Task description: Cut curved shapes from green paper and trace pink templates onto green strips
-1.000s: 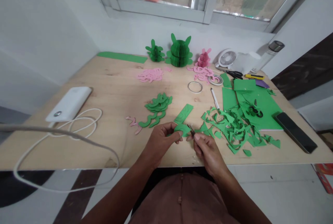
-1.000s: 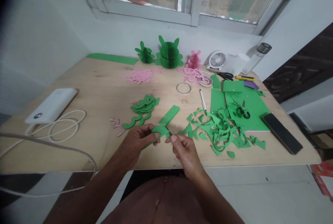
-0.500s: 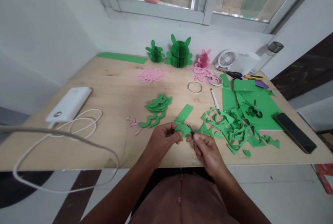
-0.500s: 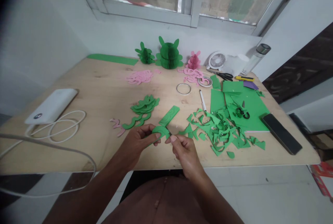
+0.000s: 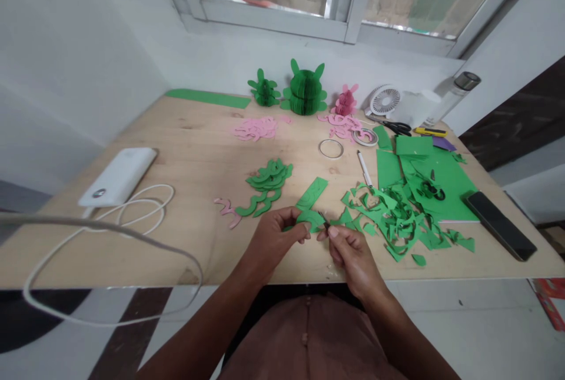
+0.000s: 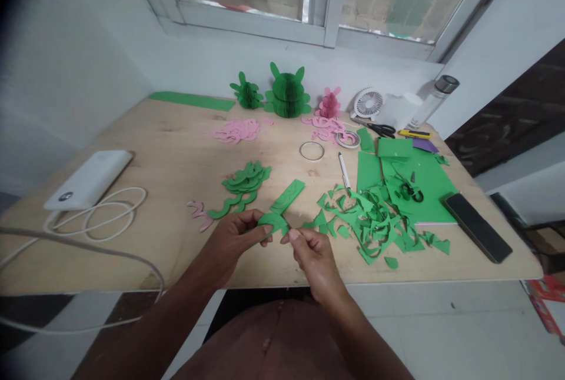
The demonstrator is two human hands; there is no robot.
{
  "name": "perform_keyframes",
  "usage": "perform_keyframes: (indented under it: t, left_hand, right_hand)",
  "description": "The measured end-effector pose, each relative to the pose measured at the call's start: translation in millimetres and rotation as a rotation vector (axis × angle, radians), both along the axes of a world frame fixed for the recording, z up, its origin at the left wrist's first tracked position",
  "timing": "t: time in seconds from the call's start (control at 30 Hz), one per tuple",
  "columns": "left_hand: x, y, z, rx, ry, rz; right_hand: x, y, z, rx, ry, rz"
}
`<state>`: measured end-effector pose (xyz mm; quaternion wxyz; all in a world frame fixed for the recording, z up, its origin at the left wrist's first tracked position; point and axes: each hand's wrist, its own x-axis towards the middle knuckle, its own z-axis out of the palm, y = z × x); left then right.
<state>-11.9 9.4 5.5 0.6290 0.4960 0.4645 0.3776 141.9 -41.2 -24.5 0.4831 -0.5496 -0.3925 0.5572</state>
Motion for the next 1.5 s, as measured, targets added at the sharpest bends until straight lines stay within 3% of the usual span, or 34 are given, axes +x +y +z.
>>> perform_keyframes:
  t: [0.53,0.77,1.1,1.3,1.5]
  left_hand:
    - [-5,4,5.0,-0.032,0.034,-0.089]
    - [-3,5,10.7,-0.030,0.077,-0.169]
    - [-5,-3,-4.6,-0.107,-0.039,-0.020]
    - [-2,-4,-3.3,-0.101,-0.071,0.060]
    - [2,-5,-1.0,-0.107,-0.089,0.045]
  right_hand:
    - [2,5,2.3,-0.022,0.099,-0.082]
    - [-2,12,9.8,-0.021,0.042,-0.115]
    - [-2,17,6.7,-0.024,0.065,-0.198]
    - [-2,9,5.5,0.011,0.154,-0.146]
    - [-7,6,2.1,-0.017,0.172,-0.254]
